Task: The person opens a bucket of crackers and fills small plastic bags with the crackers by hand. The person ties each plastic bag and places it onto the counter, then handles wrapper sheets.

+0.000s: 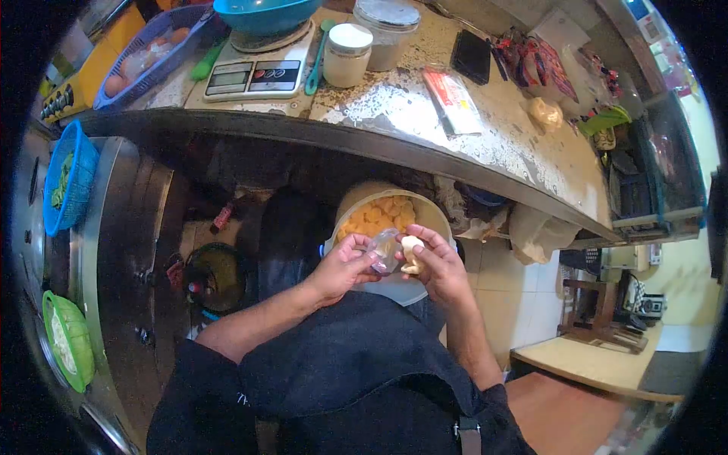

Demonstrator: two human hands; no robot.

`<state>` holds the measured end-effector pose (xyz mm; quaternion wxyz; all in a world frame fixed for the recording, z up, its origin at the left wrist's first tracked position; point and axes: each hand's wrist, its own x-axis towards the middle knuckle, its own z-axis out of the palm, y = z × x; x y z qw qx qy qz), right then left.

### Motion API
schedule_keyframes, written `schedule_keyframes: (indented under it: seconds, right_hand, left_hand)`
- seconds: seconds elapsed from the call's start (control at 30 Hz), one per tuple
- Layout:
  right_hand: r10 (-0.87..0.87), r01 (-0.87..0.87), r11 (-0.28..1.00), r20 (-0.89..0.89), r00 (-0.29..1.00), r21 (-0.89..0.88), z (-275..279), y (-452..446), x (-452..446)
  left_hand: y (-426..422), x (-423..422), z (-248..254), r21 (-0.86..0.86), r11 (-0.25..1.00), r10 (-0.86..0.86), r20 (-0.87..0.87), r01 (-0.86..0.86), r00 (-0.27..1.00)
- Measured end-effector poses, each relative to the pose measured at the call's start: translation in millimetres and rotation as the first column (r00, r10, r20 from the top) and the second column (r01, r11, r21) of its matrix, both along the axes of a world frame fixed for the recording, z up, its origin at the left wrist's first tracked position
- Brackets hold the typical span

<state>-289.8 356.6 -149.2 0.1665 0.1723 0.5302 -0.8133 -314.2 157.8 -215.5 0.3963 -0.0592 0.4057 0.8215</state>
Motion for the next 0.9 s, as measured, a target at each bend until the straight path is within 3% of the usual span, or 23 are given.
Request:
schedule_keyframes:
  seconds: [0.17,0.57,0.67,0.77,0.9]
  right_hand:
    - [-0.06,0.052,0.994,-0.081,0.995,-0.093,-7,-11,-4]
    - [-0.207,0.209,0.978,-0.148,0.967,0.001,-20,-33,-14]
    - [-0.213,0.217,0.976,-0.207,0.955,-0.005,-22,-29,-15]
    - [-0.238,0.243,0.97,-0.217,0.947,-0.001,-23,-22,-16]
    - [-0.249,0.256,0.967,-0.185,0.951,0.014,-9,-12,-14]
  left_hand:
    - [0,1,1,0.003,1.0,-0.012,-0.027,0.012,1.0]
    - [0,0,-9,0.042,0.999,0.003,0.046,-0.005,0.999]
    - [-3,-2,2,0.066,0.997,0.018,0.132,-0.027,0.991]
    - [-3,-2,0,0.027,0.997,0.065,0.116,-0.069,0.991]
    - [-1,-1,2,-0.128,0.984,0.114,-0.107,-0.128,0.988]
